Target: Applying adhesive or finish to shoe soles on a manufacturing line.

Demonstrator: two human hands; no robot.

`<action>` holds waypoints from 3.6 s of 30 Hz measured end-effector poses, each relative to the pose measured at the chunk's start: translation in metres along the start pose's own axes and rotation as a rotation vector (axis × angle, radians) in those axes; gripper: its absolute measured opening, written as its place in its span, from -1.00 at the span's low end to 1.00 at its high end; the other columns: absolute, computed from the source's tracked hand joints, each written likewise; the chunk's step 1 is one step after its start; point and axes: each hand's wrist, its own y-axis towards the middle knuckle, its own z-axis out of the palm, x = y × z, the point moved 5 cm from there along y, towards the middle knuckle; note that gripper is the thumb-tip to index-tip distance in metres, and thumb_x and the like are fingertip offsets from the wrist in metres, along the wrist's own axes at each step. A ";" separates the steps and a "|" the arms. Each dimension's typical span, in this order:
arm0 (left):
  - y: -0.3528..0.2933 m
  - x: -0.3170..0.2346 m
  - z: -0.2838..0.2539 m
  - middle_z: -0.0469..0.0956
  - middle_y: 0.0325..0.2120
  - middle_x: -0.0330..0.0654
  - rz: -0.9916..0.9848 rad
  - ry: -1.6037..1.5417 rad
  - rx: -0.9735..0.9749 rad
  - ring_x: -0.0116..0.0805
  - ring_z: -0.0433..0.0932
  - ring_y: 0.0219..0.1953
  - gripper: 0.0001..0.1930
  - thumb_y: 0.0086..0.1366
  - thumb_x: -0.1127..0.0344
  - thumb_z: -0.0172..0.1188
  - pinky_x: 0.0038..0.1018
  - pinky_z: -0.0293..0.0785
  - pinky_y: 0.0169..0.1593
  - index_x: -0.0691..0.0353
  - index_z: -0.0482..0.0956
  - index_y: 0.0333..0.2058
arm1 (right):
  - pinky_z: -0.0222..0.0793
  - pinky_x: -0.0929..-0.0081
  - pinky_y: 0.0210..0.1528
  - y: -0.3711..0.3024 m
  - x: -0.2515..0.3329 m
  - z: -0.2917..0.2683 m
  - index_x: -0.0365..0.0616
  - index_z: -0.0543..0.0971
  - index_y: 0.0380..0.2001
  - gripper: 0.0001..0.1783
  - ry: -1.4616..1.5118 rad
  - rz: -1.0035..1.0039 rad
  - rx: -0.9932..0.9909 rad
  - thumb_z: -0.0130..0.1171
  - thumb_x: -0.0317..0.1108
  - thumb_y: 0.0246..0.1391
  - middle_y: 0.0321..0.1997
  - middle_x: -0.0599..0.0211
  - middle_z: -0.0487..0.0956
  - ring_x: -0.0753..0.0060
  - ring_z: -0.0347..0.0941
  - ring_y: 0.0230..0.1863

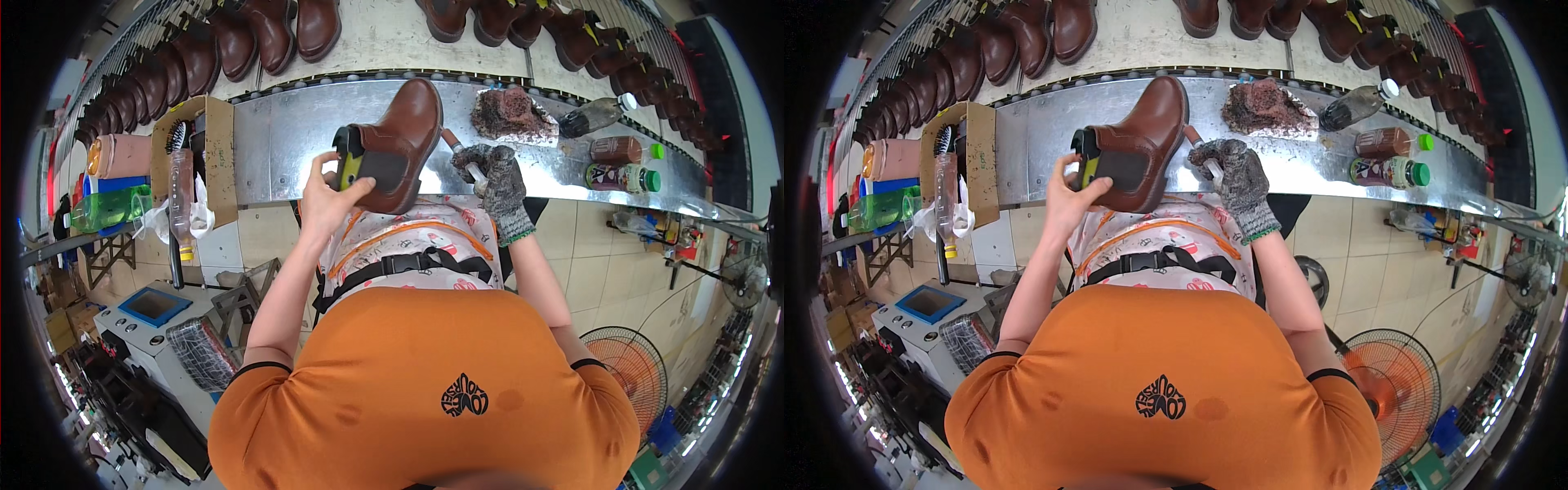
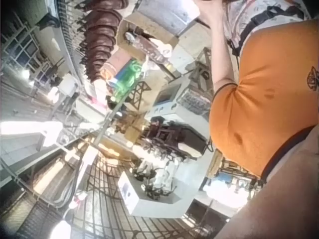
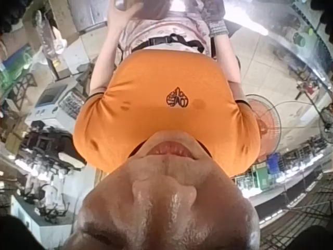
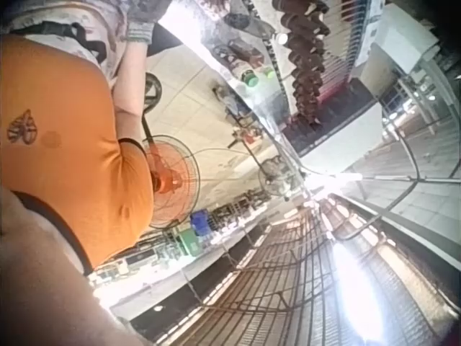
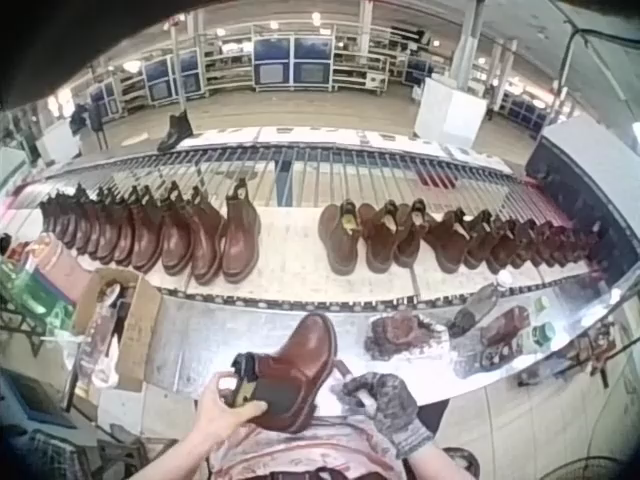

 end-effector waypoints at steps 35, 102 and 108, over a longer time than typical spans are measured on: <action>-0.003 -0.056 0.071 0.53 -0.27 0.16 -0.306 -0.810 0.346 -0.10 0.62 -0.38 -0.50 0.21 0.18 0.14 -0.72 0.59 -0.57 0.55 0.31 -0.07 | 0.40 0.40 -0.29 -0.074 0.078 -0.045 -0.24 0.55 -0.48 -0.88 -0.246 -0.162 0.021 0.04 -0.46 -0.08 -0.46 0.18 0.55 0.18 0.51 -0.40; 0.148 -0.077 0.031 0.53 -0.19 -0.12 0.322 -0.532 0.293 -0.36 0.42 -0.02 -0.54 0.34 0.05 -0.20 -0.48 0.26 0.08 0.31 0.47 -0.08 | 0.38 0.64 -0.41 -0.048 -0.026 -0.012 0.21 -0.18 0.30 -0.06 0.346 0.360 -0.239 -0.04 -0.68 -0.06 -0.24 0.32 0.42 0.59 0.35 -0.48; 0.177 -0.069 0.070 0.51 -0.58 -0.17 0.162 -0.345 0.585 -0.36 0.48 -0.42 -0.35 0.35 -0.14 -0.28 -0.49 0.35 -0.21 0.29 0.56 -0.56 | 0.36 0.61 -0.30 -0.071 -0.049 0.008 0.25 -0.07 0.30 -0.13 0.556 0.651 -0.134 -0.16 -0.75 -0.01 -0.11 0.22 0.36 0.55 0.34 -0.28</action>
